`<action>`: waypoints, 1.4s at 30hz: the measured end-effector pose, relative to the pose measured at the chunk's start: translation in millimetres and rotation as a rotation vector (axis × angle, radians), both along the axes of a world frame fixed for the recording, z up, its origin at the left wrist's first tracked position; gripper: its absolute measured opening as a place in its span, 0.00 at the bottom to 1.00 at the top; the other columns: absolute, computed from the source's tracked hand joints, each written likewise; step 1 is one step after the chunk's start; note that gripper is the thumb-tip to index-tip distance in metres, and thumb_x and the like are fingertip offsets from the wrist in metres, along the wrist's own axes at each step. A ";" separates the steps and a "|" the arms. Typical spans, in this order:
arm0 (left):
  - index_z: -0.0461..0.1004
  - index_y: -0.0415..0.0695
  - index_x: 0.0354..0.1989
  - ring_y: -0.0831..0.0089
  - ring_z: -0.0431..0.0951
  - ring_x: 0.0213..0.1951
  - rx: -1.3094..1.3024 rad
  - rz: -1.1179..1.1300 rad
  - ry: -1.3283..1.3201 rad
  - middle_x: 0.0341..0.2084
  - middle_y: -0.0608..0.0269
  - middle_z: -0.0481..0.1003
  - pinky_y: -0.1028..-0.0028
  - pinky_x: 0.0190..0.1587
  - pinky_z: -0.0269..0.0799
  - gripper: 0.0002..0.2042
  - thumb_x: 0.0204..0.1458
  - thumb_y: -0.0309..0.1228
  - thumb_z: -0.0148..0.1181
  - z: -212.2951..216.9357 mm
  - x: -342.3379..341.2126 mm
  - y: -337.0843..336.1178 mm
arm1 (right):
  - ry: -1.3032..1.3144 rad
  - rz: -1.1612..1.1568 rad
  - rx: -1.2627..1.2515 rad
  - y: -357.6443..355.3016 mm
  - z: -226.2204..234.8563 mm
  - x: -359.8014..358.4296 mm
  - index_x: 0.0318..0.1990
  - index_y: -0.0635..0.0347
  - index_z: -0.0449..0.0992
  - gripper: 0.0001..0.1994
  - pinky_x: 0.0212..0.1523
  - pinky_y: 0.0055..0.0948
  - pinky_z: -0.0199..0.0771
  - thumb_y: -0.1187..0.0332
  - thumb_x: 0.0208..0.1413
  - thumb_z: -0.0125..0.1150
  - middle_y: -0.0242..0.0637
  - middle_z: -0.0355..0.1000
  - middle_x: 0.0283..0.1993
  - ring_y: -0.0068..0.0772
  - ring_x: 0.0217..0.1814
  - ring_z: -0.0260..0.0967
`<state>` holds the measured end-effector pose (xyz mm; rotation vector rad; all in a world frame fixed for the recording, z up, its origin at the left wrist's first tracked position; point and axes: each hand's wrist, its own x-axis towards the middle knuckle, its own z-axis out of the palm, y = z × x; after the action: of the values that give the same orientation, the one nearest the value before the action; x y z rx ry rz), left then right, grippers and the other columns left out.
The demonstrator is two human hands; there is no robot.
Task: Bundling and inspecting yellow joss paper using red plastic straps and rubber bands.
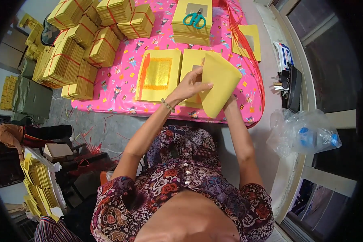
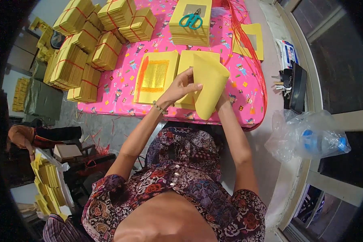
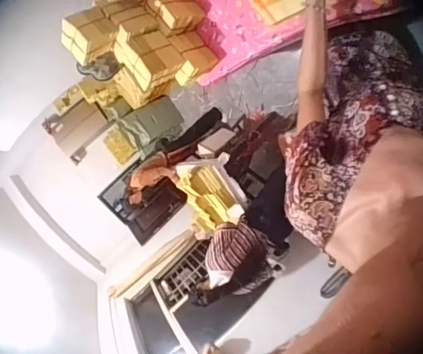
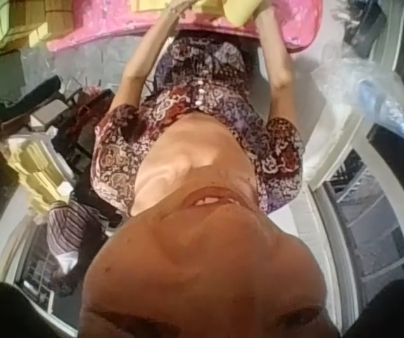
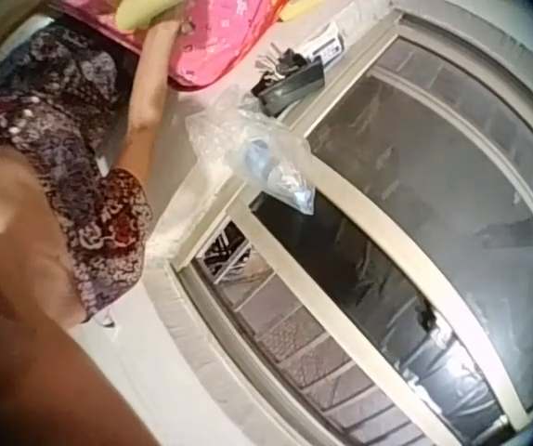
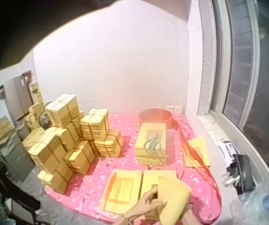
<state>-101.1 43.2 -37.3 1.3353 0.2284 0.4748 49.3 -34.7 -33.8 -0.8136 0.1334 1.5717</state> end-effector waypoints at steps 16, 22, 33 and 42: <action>0.65 0.40 0.43 0.76 0.74 0.41 -0.034 0.272 0.123 0.39 0.60 0.73 0.76 0.46 0.72 0.20 0.47 0.30 0.69 -4.5 1.1 4.9 | -0.955 -0.026 0.308 -40.3 6.3 -6.9 0.58 0.65 0.63 0.23 0.54 0.30 0.67 0.60 0.61 0.55 0.39 0.70 0.54 0.28 0.54 0.68; 0.61 0.33 0.55 0.72 0.75 0.45 -0.208 0.218 0.225 0.45 0.55 0.72 0.74 0.48 0.73 0.26 0.52 0.30 0.65 5.8 -1.4 2.1 | -0.861 -0.049 0.268 -40.5 -4.7 -0.8 0.57 0.68 0.64 0.21 0.53 0.27 0.67 0.69 0.58 0.57 0.40 0.70 0.52 0.27 0.52 0.68; 0.63 0.34 0.55 0.75 0.77 0.42 -0.303 -0.002 0.251 0.45 0.58 0.74 0.76 0.43 0.76 0.20 0.59 0.33 0.56 6.4 -1.2 11.1 | -0.832 0.000 0.282 -39.1 -4.4 3.7 0.57 0.68 0.64 0.21 0.52 0.27 0.69 0.70 0.59 0.57 0.39 0.70 0.52 0.26 0.52 0.68; 0.64 0.36 0.54 0.74 0.76 0.43 -0.243 0.113 0.255 0.44 0.59 0.74 0.74 0.44 0.74 0.18 0.58 0.30 0.56 2.8 0.2 6.7 | -0.919 -0.030 0.345 -37.9 -1.8 -1.3 0.57 0.68 0.63 0.20 0.54 0.27 0.68 0.70 0.60 0.56 0.40 0.70 0.53 0.26 0.53 0.68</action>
<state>-100.8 49.8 -34.5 1.1456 0.5581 0.3578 47.9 -72.6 -35.6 -1.1601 -0.7629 1.0196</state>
